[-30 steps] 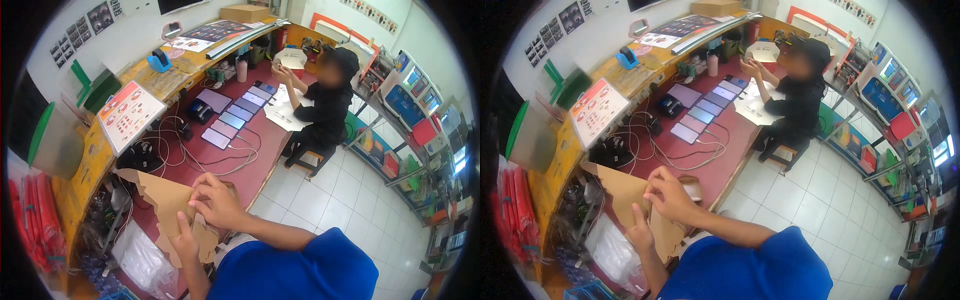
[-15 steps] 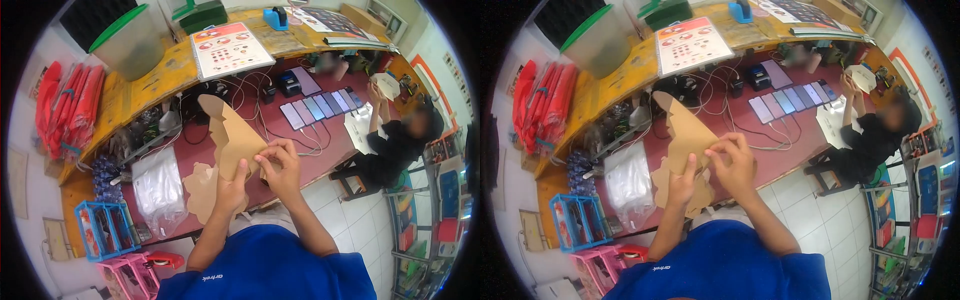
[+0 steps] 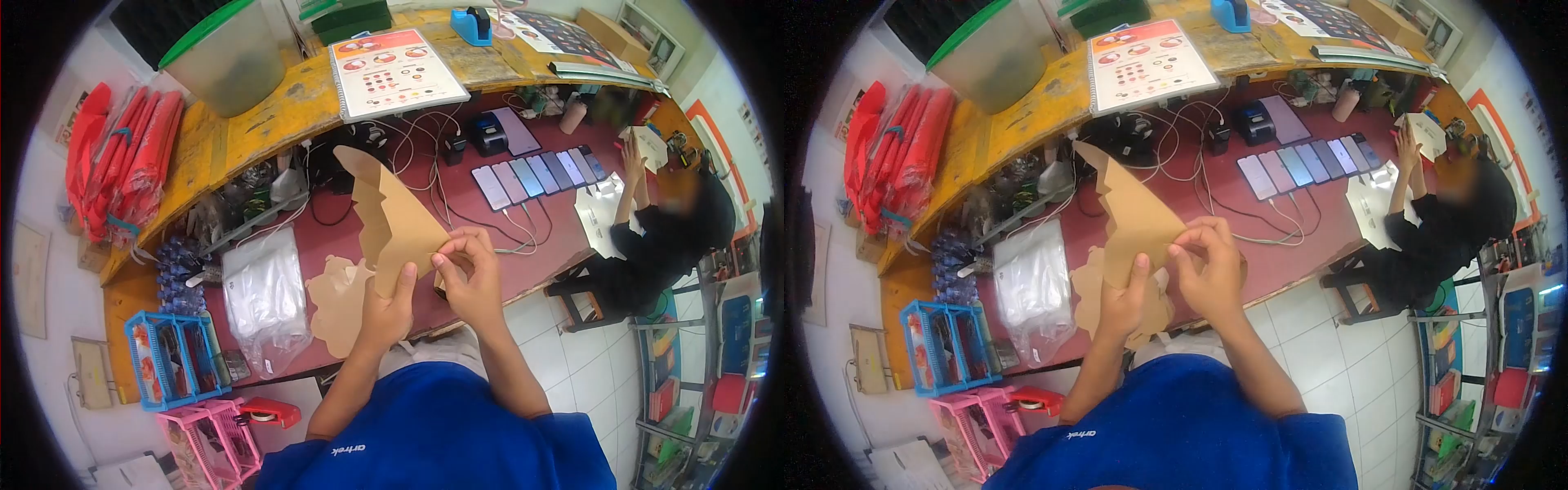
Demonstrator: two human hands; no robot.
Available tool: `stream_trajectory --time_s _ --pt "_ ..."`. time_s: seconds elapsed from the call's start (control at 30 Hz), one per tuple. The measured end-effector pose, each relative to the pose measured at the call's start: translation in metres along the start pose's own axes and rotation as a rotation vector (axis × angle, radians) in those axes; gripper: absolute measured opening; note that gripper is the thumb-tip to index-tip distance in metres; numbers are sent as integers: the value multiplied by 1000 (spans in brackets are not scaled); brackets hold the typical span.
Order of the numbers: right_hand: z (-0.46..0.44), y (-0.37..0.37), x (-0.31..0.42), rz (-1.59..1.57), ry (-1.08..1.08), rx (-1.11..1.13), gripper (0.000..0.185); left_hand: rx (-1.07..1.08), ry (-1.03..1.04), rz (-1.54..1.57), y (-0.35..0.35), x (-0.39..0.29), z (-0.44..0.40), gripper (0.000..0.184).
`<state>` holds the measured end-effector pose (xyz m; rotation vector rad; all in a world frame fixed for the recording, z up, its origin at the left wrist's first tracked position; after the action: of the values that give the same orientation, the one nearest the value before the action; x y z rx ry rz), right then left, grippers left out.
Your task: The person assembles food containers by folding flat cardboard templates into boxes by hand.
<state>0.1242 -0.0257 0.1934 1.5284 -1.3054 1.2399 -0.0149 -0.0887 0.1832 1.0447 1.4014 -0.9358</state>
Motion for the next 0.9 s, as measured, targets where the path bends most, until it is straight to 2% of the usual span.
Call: stream_trajectory --time_s 0.2,0.27,0.43,0.5,0.53,0.6,0.67,0.83,0.9 --pt "-2 4 2 61 -69 -27 10 -41 124 69 6 -2 -1 27" --pt "-5 1 -4 27 -45 58 14 -47 116 69 4 1 -2 26" --pt "-3 -1 -2 176 -84 1 25 -26 138 31 -2 -1 -2 25" --pt "1 -4 -4 226 -107 -7 29 42 109 49 -5 1 -2 27" --pt "3 -7 -6 222 -61 65 31 43 111 47 -12 3 -3 27" --pt "6 -11 -6 219 -22 140 33 250 100 21 -29 5 -9 33" --pt "9 -13 -2 283 -124 228 36 254 110 12 -38 2 -9 32" --pt "-4 -18 11 96 -148 190 46 250 142 -99 -52 -12 3 29" --pt "-12 -18 30 73 -181 138 50 324 22 -176 -52 -18 9 36"
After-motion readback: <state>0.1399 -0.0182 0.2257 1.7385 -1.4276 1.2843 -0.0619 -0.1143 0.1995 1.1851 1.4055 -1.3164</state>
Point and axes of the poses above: each hand's wrist, its own z-axis away from the middle knuckle, its own y-axis out of the palm, x = y × z, the point moved 1 cm from there along -z, towards the middle knuckle
